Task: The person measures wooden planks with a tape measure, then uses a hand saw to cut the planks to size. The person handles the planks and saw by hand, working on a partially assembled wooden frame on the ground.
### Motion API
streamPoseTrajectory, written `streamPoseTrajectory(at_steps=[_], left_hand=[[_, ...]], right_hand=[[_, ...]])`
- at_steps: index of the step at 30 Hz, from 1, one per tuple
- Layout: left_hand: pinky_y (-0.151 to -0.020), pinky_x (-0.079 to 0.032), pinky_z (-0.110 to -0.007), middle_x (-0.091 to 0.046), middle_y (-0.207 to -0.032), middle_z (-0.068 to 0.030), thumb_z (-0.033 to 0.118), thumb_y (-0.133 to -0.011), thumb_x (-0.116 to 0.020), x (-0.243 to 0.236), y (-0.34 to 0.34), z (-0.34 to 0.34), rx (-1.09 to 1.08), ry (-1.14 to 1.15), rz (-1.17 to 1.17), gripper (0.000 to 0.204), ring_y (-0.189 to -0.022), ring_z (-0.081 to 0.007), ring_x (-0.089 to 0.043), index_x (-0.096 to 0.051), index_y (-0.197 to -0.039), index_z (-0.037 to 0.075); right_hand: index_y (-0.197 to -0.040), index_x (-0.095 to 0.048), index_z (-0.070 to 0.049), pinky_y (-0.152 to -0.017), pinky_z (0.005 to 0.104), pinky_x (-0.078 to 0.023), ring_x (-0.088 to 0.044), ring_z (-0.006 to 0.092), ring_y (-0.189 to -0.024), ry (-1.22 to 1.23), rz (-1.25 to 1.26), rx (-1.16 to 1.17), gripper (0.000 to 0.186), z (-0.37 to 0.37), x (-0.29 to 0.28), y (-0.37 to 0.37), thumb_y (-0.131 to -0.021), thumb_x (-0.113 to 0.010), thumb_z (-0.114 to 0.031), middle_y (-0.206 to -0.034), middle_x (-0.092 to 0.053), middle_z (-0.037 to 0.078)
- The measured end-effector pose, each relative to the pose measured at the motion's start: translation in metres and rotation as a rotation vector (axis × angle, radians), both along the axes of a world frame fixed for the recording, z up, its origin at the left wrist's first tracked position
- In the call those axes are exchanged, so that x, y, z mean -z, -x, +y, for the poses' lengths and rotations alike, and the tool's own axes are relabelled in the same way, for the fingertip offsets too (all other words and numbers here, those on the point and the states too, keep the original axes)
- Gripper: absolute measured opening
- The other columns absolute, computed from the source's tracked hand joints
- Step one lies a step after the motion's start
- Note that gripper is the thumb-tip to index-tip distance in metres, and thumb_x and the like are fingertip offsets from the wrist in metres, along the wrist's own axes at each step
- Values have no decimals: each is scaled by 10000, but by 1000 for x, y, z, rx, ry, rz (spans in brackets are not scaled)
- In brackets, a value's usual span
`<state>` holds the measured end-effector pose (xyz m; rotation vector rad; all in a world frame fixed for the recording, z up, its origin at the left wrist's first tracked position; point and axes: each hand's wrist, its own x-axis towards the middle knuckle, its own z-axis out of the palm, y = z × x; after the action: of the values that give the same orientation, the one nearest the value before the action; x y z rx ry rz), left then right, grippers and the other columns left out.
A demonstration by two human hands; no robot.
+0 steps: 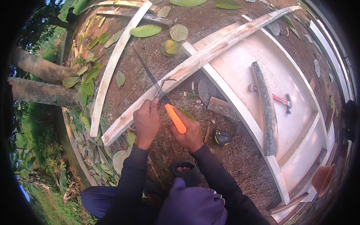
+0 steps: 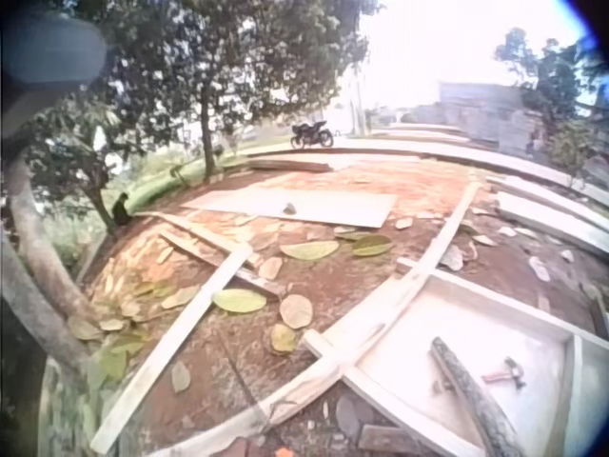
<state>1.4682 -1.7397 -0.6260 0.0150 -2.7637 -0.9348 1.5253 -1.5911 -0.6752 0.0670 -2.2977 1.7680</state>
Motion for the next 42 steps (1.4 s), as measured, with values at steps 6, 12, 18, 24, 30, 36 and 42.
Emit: streamPoseTrajectory(at_steps=[6,12,18,24,30,36,42], left_hand=[[-572,-331,-336,-470,-635,-7,350,-1103,-530,-53,44,-90,-391,-293,527,496,-626,-112,-381,-567,-792,-34],[-892,-493,-454,-700,-1077,-232,303,-1032,-601,7,56,-309,-894,638,446,430,-979,-376,-661,-616,-1259,-62],[-956,-504,-412,-688,-1145,-207,208,-941,-729,34,38,-113,-31,-110,-10,465,-1090,-319,-665,-628,-1329,-29],[-886,-502,-440,-641,-1079,-155,139,-860,-777,61,48,-17,263,-34,98,400,-1000,-340,-612,-666,-1217,-4],[-866,-468,-442,-615,-1105,-103,211,-836,-801,82,44,-4,225,207,259,407,-1017,-297,-572,-686,-1196,62],[-981,-428,-467,-611,-1219,-127,259,-833,-820,79,54,-11,207,342,312,538,-1170,-326,-557,-635,-1299,65],[-1011,-456,-492,-623,-1327,-267,365,-898,-744,71,73,-24,139,225,-69,577,-1228,-423,-591,-613,-1345,24]], right_hand=[[-1334,-659,-1,-845,336,-573,-766,245,-974,90,-37,54,442,15,13,4,-903,-720,-76,-1081,-758,207],[-1344,-652,3,-881,337,-561,-753,225,-1023,146,-40,12,444,-3,-4,7,-911,-717,-76,-1137,-754,202],[-1339,-652,9,-866,326,-551,-738,192,-1004,126,-175,-14,436,13,-10,11,-923,-718,-101,-1121,-760,179],[-1323,-659,30,-852,300,-535,-690,132,-951,228,-330,-20,421,25,-20,18,-930,-720,-108,-1071,-762,129],[-1347,-645,47,-691,254,-486,-578,66,-772,362,-245,140,447,59,-49,1,-914,-690,-56,-988,-708,64],[-1353,-643,45,-694,245,-480,-580,76,-767,330,-158,258,498,77,-58,-21,-880,-695,-100,-954,-685,37],[-1344,-652,28,-763,290,-525,-654,136,-791,98,-226,180,488,78,-53,-42,-875,-716,-89,-979,-742,95]])
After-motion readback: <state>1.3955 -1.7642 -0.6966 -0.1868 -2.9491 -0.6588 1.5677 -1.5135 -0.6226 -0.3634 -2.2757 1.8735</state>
